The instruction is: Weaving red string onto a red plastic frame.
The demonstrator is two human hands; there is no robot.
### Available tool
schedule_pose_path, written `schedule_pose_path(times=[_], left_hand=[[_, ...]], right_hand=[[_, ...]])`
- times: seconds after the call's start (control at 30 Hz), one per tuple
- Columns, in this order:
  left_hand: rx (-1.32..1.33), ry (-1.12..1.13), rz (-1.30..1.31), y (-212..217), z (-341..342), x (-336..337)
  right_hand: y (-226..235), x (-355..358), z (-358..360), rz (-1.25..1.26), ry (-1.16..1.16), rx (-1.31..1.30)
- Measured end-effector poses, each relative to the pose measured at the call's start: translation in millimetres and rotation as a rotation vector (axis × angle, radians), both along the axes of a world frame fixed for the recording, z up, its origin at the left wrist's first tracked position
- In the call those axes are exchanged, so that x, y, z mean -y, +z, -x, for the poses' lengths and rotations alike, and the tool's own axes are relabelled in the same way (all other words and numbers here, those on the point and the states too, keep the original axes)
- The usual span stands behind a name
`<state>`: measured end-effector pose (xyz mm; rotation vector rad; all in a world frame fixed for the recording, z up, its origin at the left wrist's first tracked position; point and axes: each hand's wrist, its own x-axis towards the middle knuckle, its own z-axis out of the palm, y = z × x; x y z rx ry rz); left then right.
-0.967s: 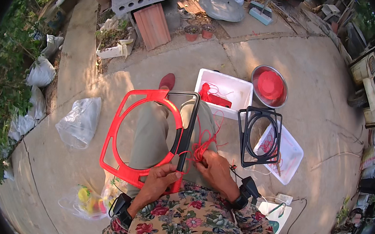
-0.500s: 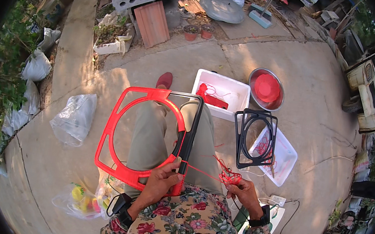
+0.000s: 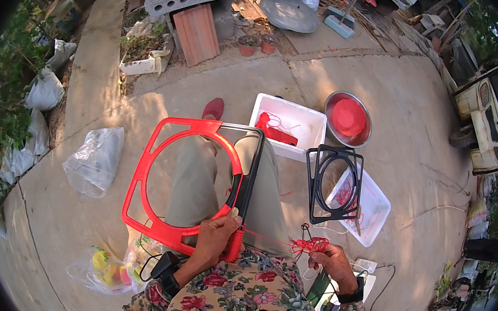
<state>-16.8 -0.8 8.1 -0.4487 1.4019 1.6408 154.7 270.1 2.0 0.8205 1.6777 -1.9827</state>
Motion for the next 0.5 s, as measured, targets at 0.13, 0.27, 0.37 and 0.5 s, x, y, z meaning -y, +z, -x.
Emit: schedule_pose_path(times=[0.13,0.27,0.37,0.5], left_hand=[[0.017,-0.003,0.036,-3.2,-0.5,0.1],[0.028,0.031,-0.037,-5.4,-6.5,5.8],[0.048,0.014,-0.064,-4.6,-3.6,7.1],[0.078,0.042,-0.059,2.1,0.7,7.1]], right_hand=[[-19.4,9.0,23.8,0.191,-0.397,-0.205],[-19.1,41.9,63.8,0.628,-0.772,-0.322],[-10.4,45.6,64.5,0.957,-0.9,-0.337],[11.6,32.8,42.8,0.716,-0.461,-0.236]])
